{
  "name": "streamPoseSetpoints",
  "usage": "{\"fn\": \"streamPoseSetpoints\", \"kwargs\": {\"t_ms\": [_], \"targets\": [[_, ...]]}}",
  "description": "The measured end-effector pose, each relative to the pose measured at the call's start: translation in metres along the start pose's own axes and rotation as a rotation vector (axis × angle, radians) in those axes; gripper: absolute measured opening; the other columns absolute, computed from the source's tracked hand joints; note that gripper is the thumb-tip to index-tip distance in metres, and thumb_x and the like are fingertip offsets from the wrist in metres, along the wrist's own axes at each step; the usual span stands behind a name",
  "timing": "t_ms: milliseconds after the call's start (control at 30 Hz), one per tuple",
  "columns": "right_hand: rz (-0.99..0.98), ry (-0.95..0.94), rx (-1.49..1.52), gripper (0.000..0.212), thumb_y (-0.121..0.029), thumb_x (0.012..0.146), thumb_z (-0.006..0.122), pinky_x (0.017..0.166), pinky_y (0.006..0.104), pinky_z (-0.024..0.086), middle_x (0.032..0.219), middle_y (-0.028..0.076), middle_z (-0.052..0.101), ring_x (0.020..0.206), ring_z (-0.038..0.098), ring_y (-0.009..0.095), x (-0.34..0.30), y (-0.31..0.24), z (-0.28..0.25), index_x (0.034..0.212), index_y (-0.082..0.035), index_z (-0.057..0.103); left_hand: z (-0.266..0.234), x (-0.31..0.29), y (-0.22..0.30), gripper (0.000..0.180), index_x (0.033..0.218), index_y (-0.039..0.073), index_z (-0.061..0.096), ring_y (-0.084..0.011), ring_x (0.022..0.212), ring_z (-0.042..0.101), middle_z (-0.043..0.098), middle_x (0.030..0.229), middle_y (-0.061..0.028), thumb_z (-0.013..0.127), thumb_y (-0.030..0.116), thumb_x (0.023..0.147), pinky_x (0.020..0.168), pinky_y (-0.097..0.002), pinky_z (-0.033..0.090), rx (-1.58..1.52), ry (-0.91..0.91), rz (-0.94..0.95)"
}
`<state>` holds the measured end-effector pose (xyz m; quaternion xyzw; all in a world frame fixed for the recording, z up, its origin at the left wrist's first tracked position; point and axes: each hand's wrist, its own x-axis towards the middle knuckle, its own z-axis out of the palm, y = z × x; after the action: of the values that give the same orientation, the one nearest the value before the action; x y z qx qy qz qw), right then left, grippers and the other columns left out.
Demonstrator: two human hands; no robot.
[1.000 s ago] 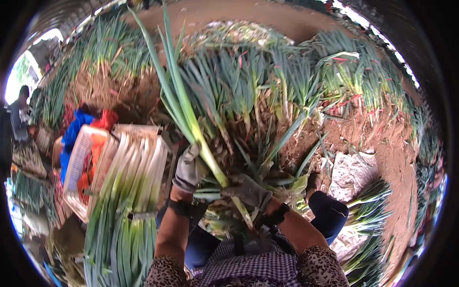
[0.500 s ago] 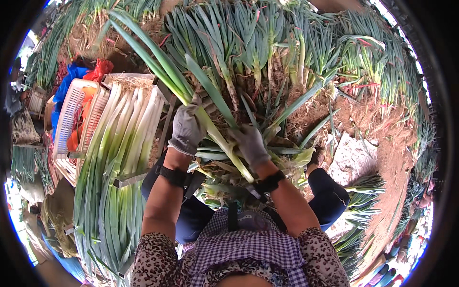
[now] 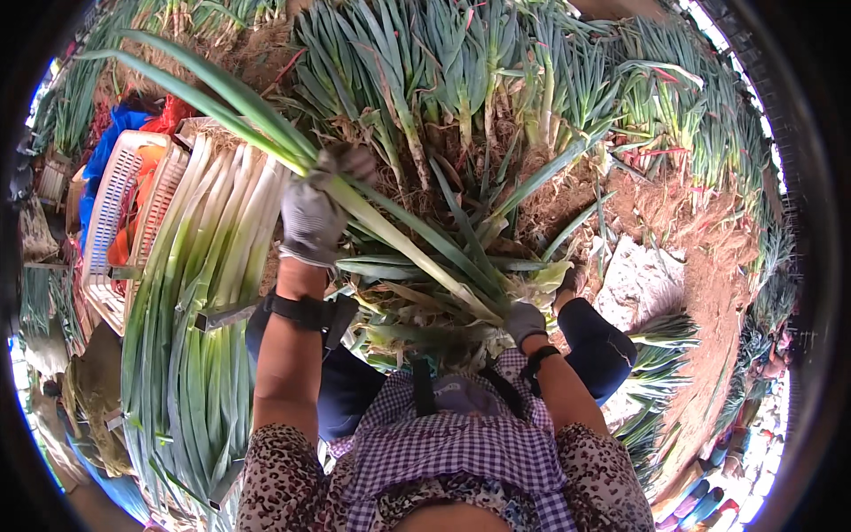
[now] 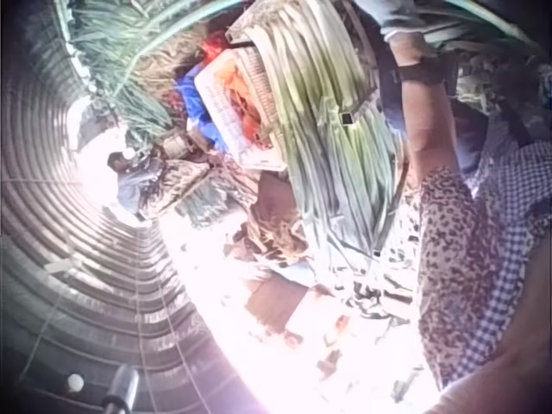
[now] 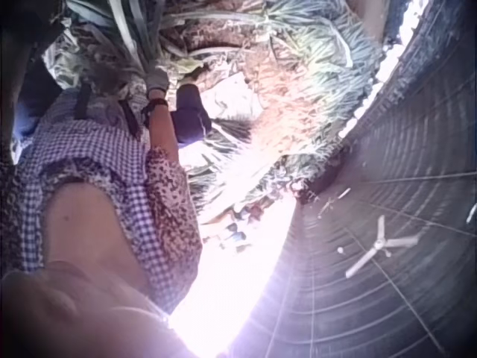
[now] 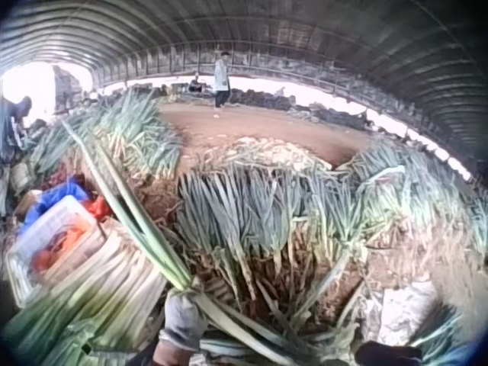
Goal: Peeling and cleaning leeks by hand in a large agricultural processing area.
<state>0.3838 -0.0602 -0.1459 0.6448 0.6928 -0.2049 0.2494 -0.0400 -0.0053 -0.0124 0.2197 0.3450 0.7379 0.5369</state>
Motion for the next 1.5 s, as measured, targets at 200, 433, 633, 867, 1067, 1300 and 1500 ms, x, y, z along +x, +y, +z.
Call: {"fn": "streamPoseSetpoints", "kwargs": {"t_ms": [200,433,633,867,1067,1300,1500], "targets": [[-0.268,0.309,0.505,0.055,-0.041,0.086,0.071,0.091,0.0440,0.051,0.118,0.019,0.065,0.107,0.064,0.036,-0.014,-0.064,-0.094,0.126,-0.004,0.057,0.002,-0.001,0.012,0.031,0.106,-0.004,0.059,-0.0310,0.087,0.072,0.071,0.101,-0.0219,0.060,0.026,0.100,0.078,-0.0428,0.061,-0.108,0.133,-0.061],[-0.751,0.268,1.046,0.057,-0.024,0.078,0.085,0.087,0.0387,0.052,0.114,0.012,0.061,0.100,0.062,0.025,-0.044,-0.192,-0.179,0.120,-0.001,0.054,-0.003,0.001,-0.007,0.045,0.104,-0.001,0.060,-0.0358,0.108,0.066,0.069,0.101,-0.0162,0.079,0.035,0.086,0.094,-0.0506,0.055,-0.315,-0.307,0.070],[-0.794,0.414,1.003,0.039,-0.006,0.081,0.081,0.081,0.0240,0.047,0.099,-0.001,0.055,0.092,0.051,0.009,-0.036,-0.205,-0.186,0.109,-0.004,0.055,0.028,-0.016,0.007,0.029,0.112,-0.003,0.059,-0.0212,0.092,0.067,0.068,0.103,-0.0111,0.073,0.008,0.088,0.085,-0.0379,0.057,-0.154,-0.116,-0.181],[-0.782,0.317,1.131,0.033,-0.002,0.077,0.082,0.083,0.0267,0.046,0.096,0.000,0.054,0.091,0.053,0.012,-0.025,-0.199,-0.167,0.097,-0.005,0.057,0.039,-0.015,0.003,0.023,0.108,-0.001,0.061,-0.0127,0.079,0.064,0.067,0.091,-0.0026,0.069,0.001,0.087,0.073,-0.0284,0.054,0.101,-0.015,-0.099],[-1.086,0.661,0.746,0.021,-0.008,0.084,0.076,0.081,0.0304,0.050,0.100,0.006,0.062,0.091,0.059,0.014,-0.039,-0.170,-0.163,0.095,-0.002,0.058,0.035,-0.004,0.006,0.021,0.108,-0.001,0.062,-0.0151,0.083,0.065,0.068,0.094,-0.0056,0.066,0.000,0.088,0.079,-0.0287,0.053,-0.010,0.124,-0.090],[-0.775,0.089,0.912,0.032,-0.025,0.089,0.070,0.059,0.0280,0.049,0.082,0.003,0.063,0.067,0.059,0.013,-0.069,-0.079,-0.114,0.105,0.001,0.061,0.036,-0.007,0.032,0.023,0.109,-0.002,0.056,-0.0199,0.075,0.068,0.067,0.093,-0.0104,0.066,0.002,0.089,0.068,-0.0325,0.059,-0.021,0.220,-0.036],[-0.525,0.092,0.721,0.043,-0.025,0.084,0.078,0.067,0.0297,0.054,0.093,0.007,0.065,0.079,0.064,0.015,-0.083,-0.071,-0.101,0.118,-0.007,0.060,0.006,0.011,0.036,0.010,0.094,0.003,0.065,-0.0184,0.066,0.065,0.064,0.080,-0.0066,0.071,0.010,0.091,0.065,-0.0356,0.062,0.056,0.259,0.119]]}}
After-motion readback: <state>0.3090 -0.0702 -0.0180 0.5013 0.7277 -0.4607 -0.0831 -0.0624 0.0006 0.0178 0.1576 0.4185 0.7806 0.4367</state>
